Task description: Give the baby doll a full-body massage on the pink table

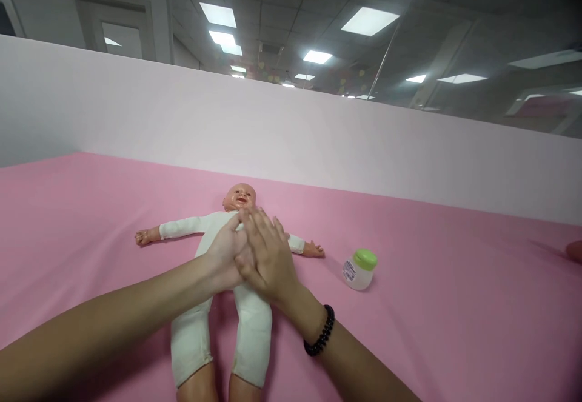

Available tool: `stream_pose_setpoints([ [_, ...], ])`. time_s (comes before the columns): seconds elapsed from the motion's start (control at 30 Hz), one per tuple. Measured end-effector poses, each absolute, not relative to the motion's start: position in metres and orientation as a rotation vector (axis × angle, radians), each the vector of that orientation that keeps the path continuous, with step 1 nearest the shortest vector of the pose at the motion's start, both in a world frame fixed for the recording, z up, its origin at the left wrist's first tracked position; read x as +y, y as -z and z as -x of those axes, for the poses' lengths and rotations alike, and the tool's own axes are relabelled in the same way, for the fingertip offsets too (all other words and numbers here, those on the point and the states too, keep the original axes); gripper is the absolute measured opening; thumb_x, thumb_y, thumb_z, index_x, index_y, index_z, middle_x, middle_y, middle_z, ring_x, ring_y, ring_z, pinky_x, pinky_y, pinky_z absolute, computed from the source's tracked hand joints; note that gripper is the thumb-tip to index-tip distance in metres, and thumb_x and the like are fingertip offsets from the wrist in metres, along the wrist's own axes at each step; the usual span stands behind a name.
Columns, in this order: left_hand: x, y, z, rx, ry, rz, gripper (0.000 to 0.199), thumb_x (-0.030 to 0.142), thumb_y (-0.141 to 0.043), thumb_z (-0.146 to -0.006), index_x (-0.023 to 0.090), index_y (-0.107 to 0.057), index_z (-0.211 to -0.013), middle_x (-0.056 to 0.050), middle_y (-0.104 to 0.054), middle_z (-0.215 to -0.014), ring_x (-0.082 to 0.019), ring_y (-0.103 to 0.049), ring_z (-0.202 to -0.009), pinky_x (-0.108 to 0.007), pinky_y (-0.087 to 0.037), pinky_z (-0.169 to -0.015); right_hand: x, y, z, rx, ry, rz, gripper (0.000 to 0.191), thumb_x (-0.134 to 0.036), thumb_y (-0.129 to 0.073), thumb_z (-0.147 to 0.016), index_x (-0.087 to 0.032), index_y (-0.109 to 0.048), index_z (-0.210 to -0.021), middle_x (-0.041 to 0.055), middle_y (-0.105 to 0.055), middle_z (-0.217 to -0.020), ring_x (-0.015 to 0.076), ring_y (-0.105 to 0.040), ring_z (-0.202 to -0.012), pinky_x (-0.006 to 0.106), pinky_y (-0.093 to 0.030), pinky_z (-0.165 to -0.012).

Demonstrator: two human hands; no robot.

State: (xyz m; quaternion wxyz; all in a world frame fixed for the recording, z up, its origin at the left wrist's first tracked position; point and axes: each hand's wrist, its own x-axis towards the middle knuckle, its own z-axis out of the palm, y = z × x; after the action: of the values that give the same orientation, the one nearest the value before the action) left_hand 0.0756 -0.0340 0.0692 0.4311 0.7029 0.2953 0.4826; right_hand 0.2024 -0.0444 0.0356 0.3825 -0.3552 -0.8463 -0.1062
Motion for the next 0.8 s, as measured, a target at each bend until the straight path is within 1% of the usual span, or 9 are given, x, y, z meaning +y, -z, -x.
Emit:
stream_pose_setpoints([
  [0.03,-0.036,-0.075,-0.074,0.662,-1.145,-1.703,0.08,0.055,-0.015,-0.102,0.005,-0.076,-0.118,-0.016,-0.076,-0.123,-0.025,-0.062,-0.134,-0.035,-0.047,-0.114,-0.043,-0.035,-0.203,-2.137,0.194,0.976,0.071,-0.051,-0.031,-0.106,-0.02,-0.016,-0.169,0.0101,-0.029,-0.17,0.0302,-0.023,-0.16,0.059,-0.021,-0.129],
  [0.13,-0.038,-0.086,-0.073,0.36,-0.964,-1.275,0.076,0.063,-0.025,-0.101,0.009,-0.071,-0.127,-0.019,-0.074,-0.127,-0.031,-0.06,-0.137,-0.049,-0.039,-0.122,-0.039,-0.038,-0.209,-2.156,0.055,0.983,0.073,-0.049,-0.033,-0.107,-0.025,-0.004,-0.17,0.0065,-0.017,-0.174,0.0288,-0.01,-0.163,0.062,-0.01,-0.131],
  [0.2,-0.034,-0.082,-0.074,0.329,-0.995,-1.218,0.072,0.064,-0.028,-0.101,0.013,-0.066,-0.135,-0.016,-0.07,-0.135,-0.031,-0.056,-0.14,-0.05,-0.035,-0.125,-0.037,-0.038,-0.21,-2.141,-0.042,0.95,0.072,-0.049,-0.034,-0.108,-0.029,-0.002,-0.17,0.003,-0.011,-0.175,0.027,-0.003,-0.163,0.062,-0.005,-0.131],
  [0.27,-0.023,-0.072,-0.07,0.432,-1.082,-1.402,0.065,0.06,-0.03,-0.103,0.017,-0.063,-0.139,-0.013,-0.068,-0.138,-0.03,-0.056,-0.139,-0.048,-0.036,-0.124,-0.035,-0.035,-0.207,-2.057,-0.216,0.955,0.07,-0.047,-0.034,-0.109,-0.032,-0.003,-0.169,-0.0001,-0.008,-0.175,0.0237,-0.001,-0.163,0.058,-0.006,-0.133],
  [0.33,-0.009,-0.06,-0.061,0.605,-1.062,-1.743,0.059,0.058,-0.034,-0.105,0.018,-0.064,-0.136,-0.012,-0.07,-0.134,-0.029,-0.059,-0.133,-0.047,-0.04,-0.12,-0.031,-0.027,-0.202,-1.948,-0.441,0.965,0.067,-0.046,-0.035,-0.109,-0.031,-0.01,-0.169,0.0,-0.011,-0.175,0.0212,-0.006,-0.163,0.053,-0.013,-0.134],
  [0.43,0.006,-0.05,-0.037,0.855,-0.863,-2.172,0.053,0.055,-0.036,-0.106,0.018,-0.07,-0.125,-0.012,-0.074,-0.123,-0.029,-0.065,-0.12,-0.045,-0.047,-0.111,-0.025,-0.014,-0.198,-1.825,-0.703,0.95,0.062,-0.045,-0.042,-0.107,-0.025,-0.033,-0.165,0.0045,-0.031,-0.169,0.021,-0.026,-0.159,0.048,-0.023,-0.132],
  [0.53,0.008,-0.045,-0.015,0.93,-0.808,-2.326,0.053,0.051,-0.031,-0.109,0.02,-0.069,-0.128,-0.01,-0.072,-0.13,-0.027,-0.067,-0.119,-0.041,-0.05,-0.108,-0.021,-0.008,-0.2,-1.813,-0.782,0.894,0.056,-0.042,-0.051,-0.103,-0.022,-0.05,-0.156,0.0059,-0.045,-0.162,0.0216,-0.038,-0.154,0.045,-0.028,-0.131],
  [0.63,0.004,-0.035,0.002,0.928,-0.818,-2.43,0.05,0.048,-0.035,-0.108,0.023,-0.062,-0.142,-0.009,-0.064,-0.146,-0.027,-0.061,-0.133,-0.042,-0.046,-0.117,-0.022,-0.011,-0.203,-1.903,-0.821,0.836,0.057,-0.041,-0.055,-0.102,-0.022,-0.051,-0.155,0.0061,-0.042,-0.163,0.0221,-0.037,-0.155,0.045,-0.026,-0.131],
  [0.8,0.004,0.0,0.018,1.089,-0.896,-2.419,0.062,0.053,-0.041,-0.105,0.022,-0.047,-0.158,-0.01,-0.046,-0.163,-0.031,-0.039,-0.154,-0.052,-0.027,-0.13,-0.025,-0.027,-0.208,-2.213,-0.744,0.832,0.05,-0.039,-0.048,-0.106,-0.026,-0.051,-0.154,0.0047,-0.033,-0.166,0.0235,-0.032,-0.157,0.05,-0.026,-0.13],
])
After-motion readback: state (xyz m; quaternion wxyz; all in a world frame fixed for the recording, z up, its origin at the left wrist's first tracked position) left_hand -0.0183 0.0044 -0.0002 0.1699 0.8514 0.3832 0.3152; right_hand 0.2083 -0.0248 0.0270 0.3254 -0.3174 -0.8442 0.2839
